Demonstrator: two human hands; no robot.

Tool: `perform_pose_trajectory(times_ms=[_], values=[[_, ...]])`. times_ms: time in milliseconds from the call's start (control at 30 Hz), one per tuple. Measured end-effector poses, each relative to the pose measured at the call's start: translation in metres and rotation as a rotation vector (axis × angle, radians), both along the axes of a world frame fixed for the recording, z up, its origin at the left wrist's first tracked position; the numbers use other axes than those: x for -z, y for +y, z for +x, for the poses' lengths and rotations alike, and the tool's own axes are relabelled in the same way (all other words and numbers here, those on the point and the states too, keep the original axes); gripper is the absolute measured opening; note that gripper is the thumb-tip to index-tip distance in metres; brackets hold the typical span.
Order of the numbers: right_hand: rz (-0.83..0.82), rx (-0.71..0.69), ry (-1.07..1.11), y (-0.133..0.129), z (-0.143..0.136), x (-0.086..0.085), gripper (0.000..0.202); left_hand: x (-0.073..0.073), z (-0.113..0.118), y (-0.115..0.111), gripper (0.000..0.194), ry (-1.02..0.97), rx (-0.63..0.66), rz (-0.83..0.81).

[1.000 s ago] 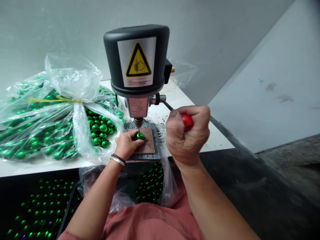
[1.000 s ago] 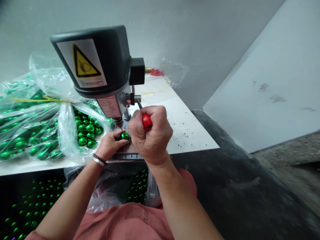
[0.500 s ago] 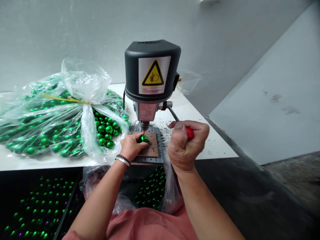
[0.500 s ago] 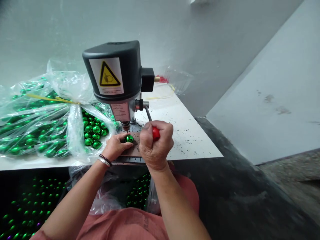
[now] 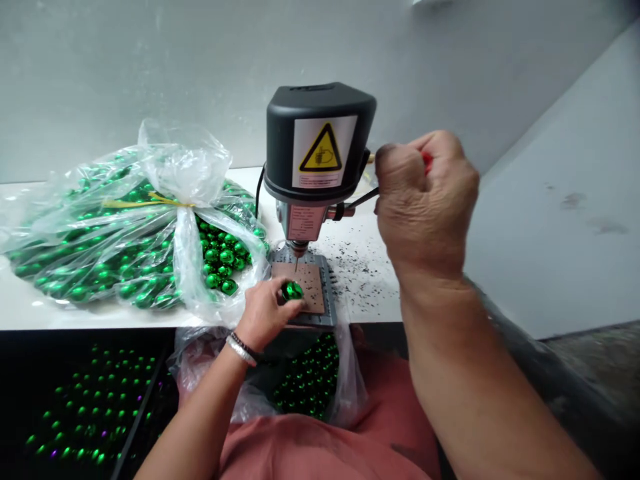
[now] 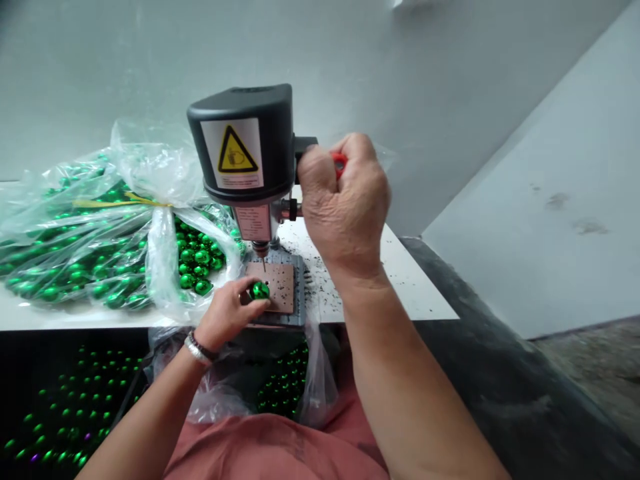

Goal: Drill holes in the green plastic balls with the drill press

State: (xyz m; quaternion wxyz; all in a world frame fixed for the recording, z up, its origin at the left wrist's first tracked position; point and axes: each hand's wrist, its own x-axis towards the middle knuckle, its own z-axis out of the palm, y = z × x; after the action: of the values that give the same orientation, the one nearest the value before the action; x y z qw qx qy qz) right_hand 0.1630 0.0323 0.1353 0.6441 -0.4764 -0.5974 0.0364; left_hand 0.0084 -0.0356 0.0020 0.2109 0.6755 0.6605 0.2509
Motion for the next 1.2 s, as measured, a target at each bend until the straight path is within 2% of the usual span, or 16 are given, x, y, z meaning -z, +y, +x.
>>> perform_pose_trajectory(times_ms=[67,133,167,233,300,333,400,467,600,767,867,967,1067,1133,1200], values=[[-0.013,-0.018,0.018,0.002,0.000,0.004,0.022,-0.004,-0.007,-0.017,0.040,-0.021,0.135,-0.031],[0.000,-0.032,0.033,0.003,-0.001,0.009,0.021,-0.005,-0.020,-0.026,0.052,-0.032,0.143,-0.028],[0.008,-0.040,0.038,0.003,-0.001,0.010,0.021,-0.005,-0.029,-0.025,0.054,-0.016,0.091,0.001],[0.027,-0.057,0.049,0.002,-0.002,0.012,0.022,-0.003,-0.048,-0.016,0.045,0.079,-0.077,0.087],[0.039,-0.063,0.062,0.001,-0.002,0.012,0.022,0.000,-0.068,-0.001,0.039,0.295,-0.242,0.155],[0.038,-0.063,0.065,0.000,-0.002,0.011,0.022,0.002,-0.077,0.006,0.038,0.412,-0.268,0.116],[0.036,-0.062,0.067,-0.002,-0.002,0.011,0.021,0.006,-0.090,0.015,0.036,0.556,-0.209,-0.009],[0.041,-0.061,0.058,-0.004,-0.002,0.011,0.021,0.012,-0.096,0.018,0.035,0.626,-0.154,-0.059],[0.095,-0.049,0.056,-0.007,-0.002,0.013,0.021,0.019,-0.099,0.013,0.035,0.668,-0.114,-0.061],[0.122,-0.066,0.058,-0.010,-0.002,0.017,0.019,0.023,-0.105,0.017,0.042,0.647,0.039,-0.071],[0.121,-0.083,0.065,-0.011,-0.002,0.018,0.020,0.023,-0.108,0.019,0.042,0.516,0.058,0.027],[0.120,-0.074,0.072,-0.011,-0.003,0.019,0.021,0.015,-0.105,0.014,0.046,0.234,-0.076,0.131],[0.119,-0.076,0.084,-0.011,-0.003,0.019,0.020,0.000,-0.092,0.004,0.056,-0.237,-0.176,0.062],[0.113,-0.091,0.091,-0.012,-0.003,0.019,0.020,-0.010,-0.080,-0.002,0.058,-0.591,-0.132,-0.040],[0.100,-0.102,0.092,-0.012,-0.003,0.019,0.020,-0.014,-0.067,-0.004,0.054,-0.860,-0.082,-0.117]])
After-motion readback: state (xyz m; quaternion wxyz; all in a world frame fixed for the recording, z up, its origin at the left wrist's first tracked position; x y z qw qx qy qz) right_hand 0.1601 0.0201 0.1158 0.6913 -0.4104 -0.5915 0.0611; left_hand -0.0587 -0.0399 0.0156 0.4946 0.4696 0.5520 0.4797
